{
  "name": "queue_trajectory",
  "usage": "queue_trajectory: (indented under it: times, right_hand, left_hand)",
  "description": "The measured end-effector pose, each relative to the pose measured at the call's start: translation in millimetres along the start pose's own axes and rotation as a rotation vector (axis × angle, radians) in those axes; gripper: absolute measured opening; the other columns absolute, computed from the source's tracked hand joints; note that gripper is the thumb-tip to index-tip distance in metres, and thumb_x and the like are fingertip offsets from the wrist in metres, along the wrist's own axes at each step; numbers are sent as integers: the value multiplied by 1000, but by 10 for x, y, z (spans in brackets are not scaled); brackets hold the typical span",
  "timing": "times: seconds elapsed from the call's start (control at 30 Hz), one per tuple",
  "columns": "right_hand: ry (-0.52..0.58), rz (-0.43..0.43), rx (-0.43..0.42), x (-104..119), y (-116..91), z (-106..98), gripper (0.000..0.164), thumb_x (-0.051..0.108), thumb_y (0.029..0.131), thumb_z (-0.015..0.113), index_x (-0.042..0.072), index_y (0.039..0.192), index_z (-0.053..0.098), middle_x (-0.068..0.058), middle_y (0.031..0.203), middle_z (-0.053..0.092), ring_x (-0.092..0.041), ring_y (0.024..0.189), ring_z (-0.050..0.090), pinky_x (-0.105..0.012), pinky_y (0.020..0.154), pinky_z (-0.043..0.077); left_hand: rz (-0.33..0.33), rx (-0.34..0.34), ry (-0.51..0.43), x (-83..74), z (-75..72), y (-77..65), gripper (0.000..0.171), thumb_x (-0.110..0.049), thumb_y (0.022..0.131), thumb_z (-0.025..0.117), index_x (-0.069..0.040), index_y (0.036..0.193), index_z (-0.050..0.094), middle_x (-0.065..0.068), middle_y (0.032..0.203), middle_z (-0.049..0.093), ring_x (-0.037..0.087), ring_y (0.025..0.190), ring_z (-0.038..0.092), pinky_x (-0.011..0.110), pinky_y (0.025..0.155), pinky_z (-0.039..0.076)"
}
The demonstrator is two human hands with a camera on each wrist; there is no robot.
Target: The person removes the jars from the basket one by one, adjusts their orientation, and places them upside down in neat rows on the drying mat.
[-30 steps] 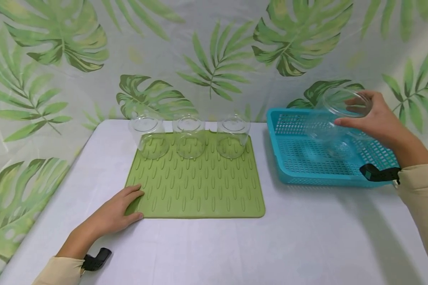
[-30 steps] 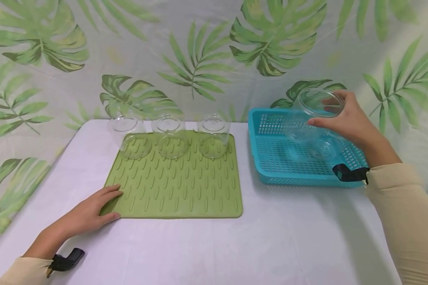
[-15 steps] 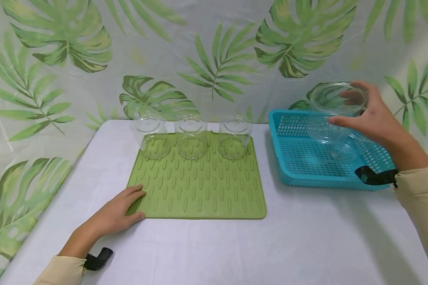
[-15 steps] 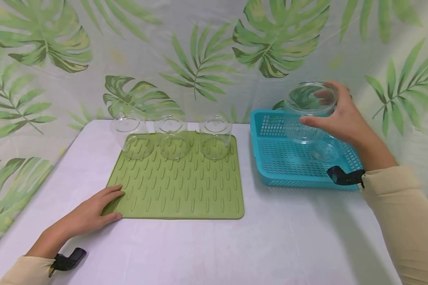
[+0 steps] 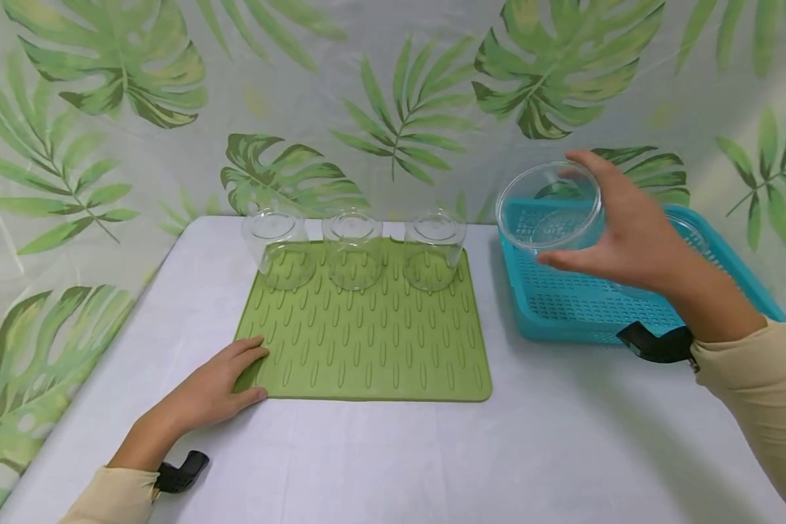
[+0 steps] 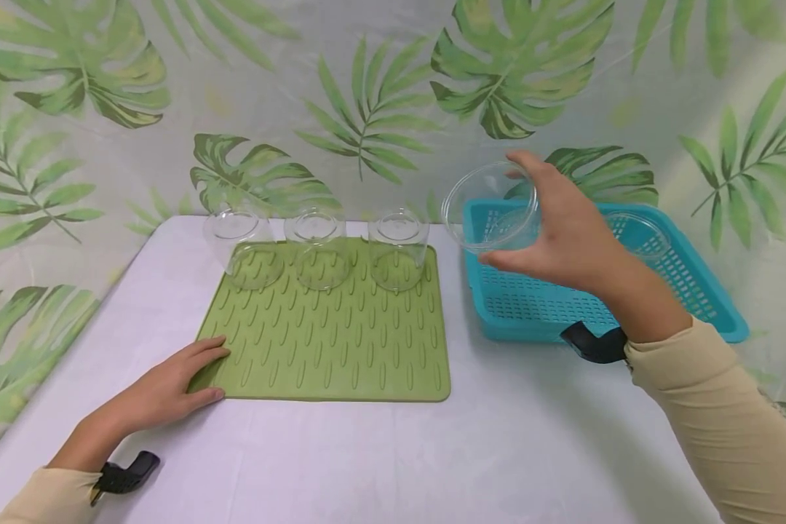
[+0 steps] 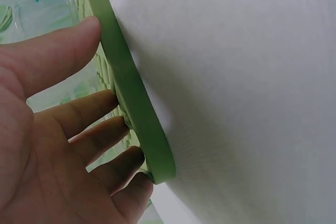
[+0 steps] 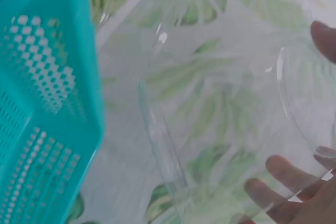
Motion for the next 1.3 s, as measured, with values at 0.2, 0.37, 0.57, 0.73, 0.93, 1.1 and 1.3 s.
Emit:
queue_trajectory:
  times: [0.2,0.37,0.57,0.73,0.93,1.1,1.3]
  right_hand:
    - [-37,-7,74,237,11,140,121,25,68,92,18,160,12,-17,158,33,-46,133,43,-67,94,42]
    - [-53,-58,94,375,37,224,114,28,69,91,12,157,20,-18,153,40,-42,137,41,-65,103,40]
    - [-100,-158,103,589,56,357,108,35,69,91,9,154,31,-16,152,44,-40,137,43,-63,106,39]
    - [-165,-229,139,784,57,531,108,42,68,89,12,154,32,-14,152,44,-37,137,43,-65,106,38]
    - [-270,-293,175,972,102,767,112,54,64,87,13,153,32,-10,149,48,-36,132,47,-62,102,41]
    - [-297,-337,209,1073,124,919,110,57,65,86,11,151,34,-10,150,46,-36,130,47,-61,101,41]
    - [-304,-382,202,1127,116,1017,109,58,66,85,8,150,36,-14,149,47,-37,132,47,-61,101,41]
  left_hand:
    - [-11,9,-7,-4,-10,6,63,-25,88,73,4,140,51,25,152,42,49,140,38,63,111,37]
    - [-14,9,-6,-7,-11,4,62,-24,88,73,4,139,51,25,152,42,49,140,38,63,111,37]
    - [-22,20,-3,-6,0,9,62,-23,88,73,4,140,51,25,152,41,49,140,38,63,111,38]
    - [-22,21,1,-13,-7,14,62,-23,87,74,5,138,52,26,151,42,49,139,39,63,111,38]
    - [-28,24,5,-9,-14,14,61,-23,88,73,4,138,52,25,152,42,48,140,39,62,111,38]
    - [-33,31,-5,-13,-12,13,61,-22,88,73,5,139,51,26,152,41,49,140,38,63,111,38]
    - [-38,37,-11,-16,-15,8,61,-23,88,73,4,139,51,26,152,41,49,140,38,63,111,38]
Point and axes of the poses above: each hand's wrist, its own y-axis towards the middle knuckle, its own z-axis out of the palm, x = y × z, the point moved 8 cm from there along y, towards the middle knuckle
